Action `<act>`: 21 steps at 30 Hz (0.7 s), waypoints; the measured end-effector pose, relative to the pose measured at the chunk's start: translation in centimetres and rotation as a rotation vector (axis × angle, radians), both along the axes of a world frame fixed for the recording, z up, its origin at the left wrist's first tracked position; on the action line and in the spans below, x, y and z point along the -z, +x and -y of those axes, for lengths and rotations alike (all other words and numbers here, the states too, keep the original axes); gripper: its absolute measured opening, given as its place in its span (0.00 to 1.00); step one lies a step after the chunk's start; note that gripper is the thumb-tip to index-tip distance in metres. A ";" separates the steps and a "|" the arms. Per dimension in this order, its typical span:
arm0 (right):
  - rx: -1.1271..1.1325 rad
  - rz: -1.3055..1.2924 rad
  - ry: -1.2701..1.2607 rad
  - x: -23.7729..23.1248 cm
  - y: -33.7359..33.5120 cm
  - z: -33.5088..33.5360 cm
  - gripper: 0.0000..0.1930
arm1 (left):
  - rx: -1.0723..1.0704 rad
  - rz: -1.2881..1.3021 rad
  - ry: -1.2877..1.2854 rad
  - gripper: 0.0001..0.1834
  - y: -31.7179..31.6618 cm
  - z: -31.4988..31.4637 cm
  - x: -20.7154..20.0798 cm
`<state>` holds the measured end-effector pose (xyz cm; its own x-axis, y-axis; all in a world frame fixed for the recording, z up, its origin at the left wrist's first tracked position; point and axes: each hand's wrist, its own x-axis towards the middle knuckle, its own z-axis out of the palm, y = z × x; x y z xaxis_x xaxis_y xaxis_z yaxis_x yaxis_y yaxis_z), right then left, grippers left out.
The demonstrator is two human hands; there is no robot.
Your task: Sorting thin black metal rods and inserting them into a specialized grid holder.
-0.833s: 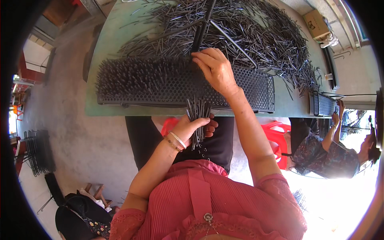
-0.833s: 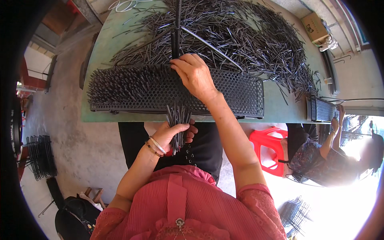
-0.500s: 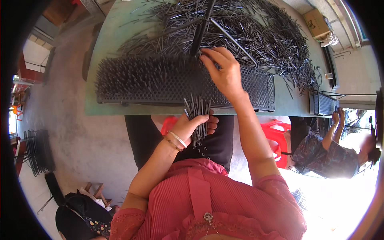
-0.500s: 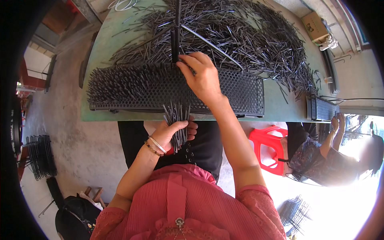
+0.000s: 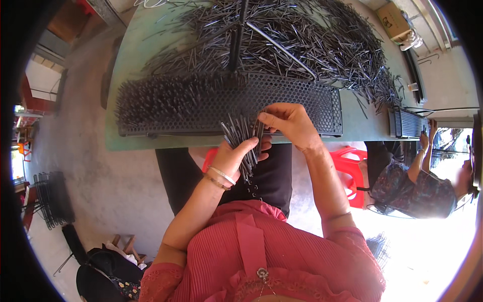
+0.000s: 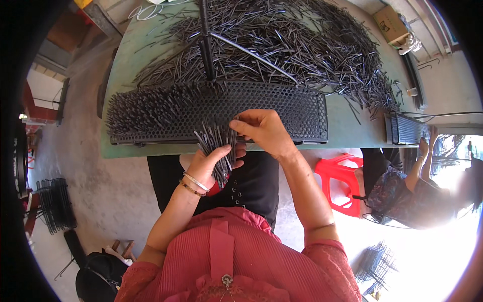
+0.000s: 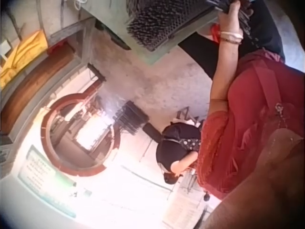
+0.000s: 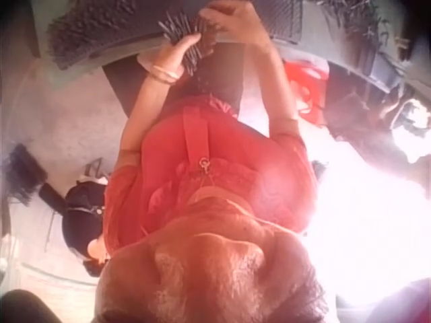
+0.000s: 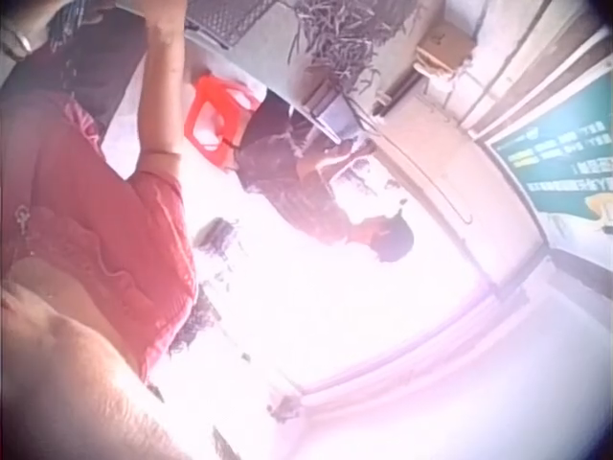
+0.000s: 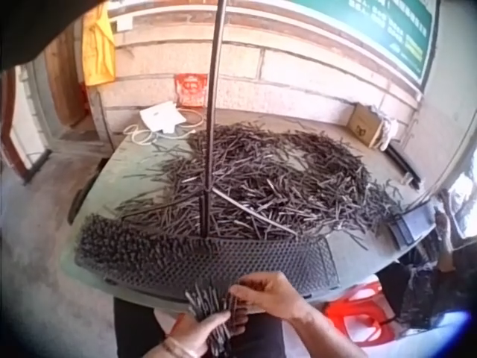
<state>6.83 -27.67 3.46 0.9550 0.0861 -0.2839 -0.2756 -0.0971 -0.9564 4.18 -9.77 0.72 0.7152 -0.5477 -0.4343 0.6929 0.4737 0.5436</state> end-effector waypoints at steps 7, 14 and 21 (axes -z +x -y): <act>0.220 0.251 0.087 -0.6 2.0 0.7 0.09 | -0.080 -0.070 0.052 0.12 0.3 0.9 0.0; 0.403 0.647 -0.103 0.5 6.7 0.6 0.09 | 0.050 -0.092 0.096 0.13 -0.3 1.1 -0.3; 0.367 0.748 -0.320 1.7 7.9 0.8 0.09 | 0.077 -0.077 0.106 0.13 -0.3 1.0 0.1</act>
<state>14.72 -28.43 1.75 0.8518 -0.2379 0.4667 0.3436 -0.4187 -0.8406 3.86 -10.73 0.64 0.6355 -0.5477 -0.5442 0.7662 0.3608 0.5317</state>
